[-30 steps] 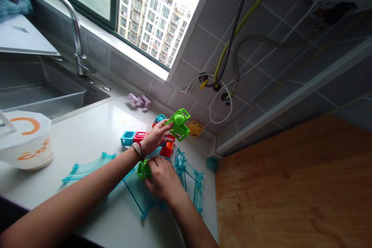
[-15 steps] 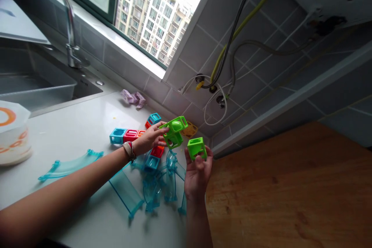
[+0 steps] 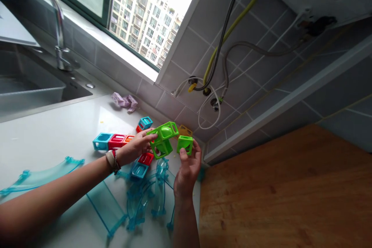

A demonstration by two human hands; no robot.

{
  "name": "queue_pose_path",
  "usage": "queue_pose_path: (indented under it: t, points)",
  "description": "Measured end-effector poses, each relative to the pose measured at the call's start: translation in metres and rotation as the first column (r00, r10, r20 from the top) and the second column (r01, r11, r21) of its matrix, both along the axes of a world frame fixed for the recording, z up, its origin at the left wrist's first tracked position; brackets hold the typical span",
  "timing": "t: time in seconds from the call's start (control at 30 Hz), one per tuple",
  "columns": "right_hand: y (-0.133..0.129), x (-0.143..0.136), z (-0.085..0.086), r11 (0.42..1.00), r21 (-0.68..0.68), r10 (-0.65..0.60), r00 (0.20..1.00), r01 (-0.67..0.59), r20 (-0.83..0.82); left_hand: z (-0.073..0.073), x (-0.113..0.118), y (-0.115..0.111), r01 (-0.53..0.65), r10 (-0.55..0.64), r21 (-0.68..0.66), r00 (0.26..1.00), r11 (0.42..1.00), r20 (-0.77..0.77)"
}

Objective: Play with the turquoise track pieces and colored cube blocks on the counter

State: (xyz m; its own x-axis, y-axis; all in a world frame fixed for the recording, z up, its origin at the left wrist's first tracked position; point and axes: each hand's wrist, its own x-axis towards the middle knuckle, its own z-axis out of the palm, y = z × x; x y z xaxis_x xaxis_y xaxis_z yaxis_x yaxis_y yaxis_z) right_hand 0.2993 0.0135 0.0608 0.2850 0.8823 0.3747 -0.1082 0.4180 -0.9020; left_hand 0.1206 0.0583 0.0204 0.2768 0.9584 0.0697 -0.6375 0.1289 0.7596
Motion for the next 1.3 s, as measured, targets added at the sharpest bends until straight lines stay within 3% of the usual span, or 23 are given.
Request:
queue_pose_path:
  t: [0.13,0.43,0.77,1.07,1.3]
  points:
    - [0.000,0.002,0.001,1.000,0.005,0.014,0.994,-0.014,0.106,0.004,0.001,-0.001,-0.020,0.020,-0.003,1.000,1.000,-0.007]
    - [0.002,-0.002,-0.007,0.999,-0.034,0.018,0.992,-0.014,0.127,0.000,0.007,-0.004,-0.036,0.046,0.091,0.993,0.995,-0.110]
    - [0.005,-0.006,-0.018,0.995,-0.092,0.062,0.988,-0.049,0.141,0.010,0.014,-0.013,-0.172,0.207,0.162,0.951,0.972,-0.231]
    - [0.005,0.003,-0.012,0.963,-0.201,0.207,0.971,-0.180,0.118,0.017,0.007,-0.013,-0.109,0.165,0.199,0.942,0.974,-0.293]
    - [0.005,0.000,-0.015,0.972,-0.200,0.130,0.991,-0.122,0.026,0.016,0.012,-0.015,-0.035,0.081,0.248,0.980,0.968,-0.181]
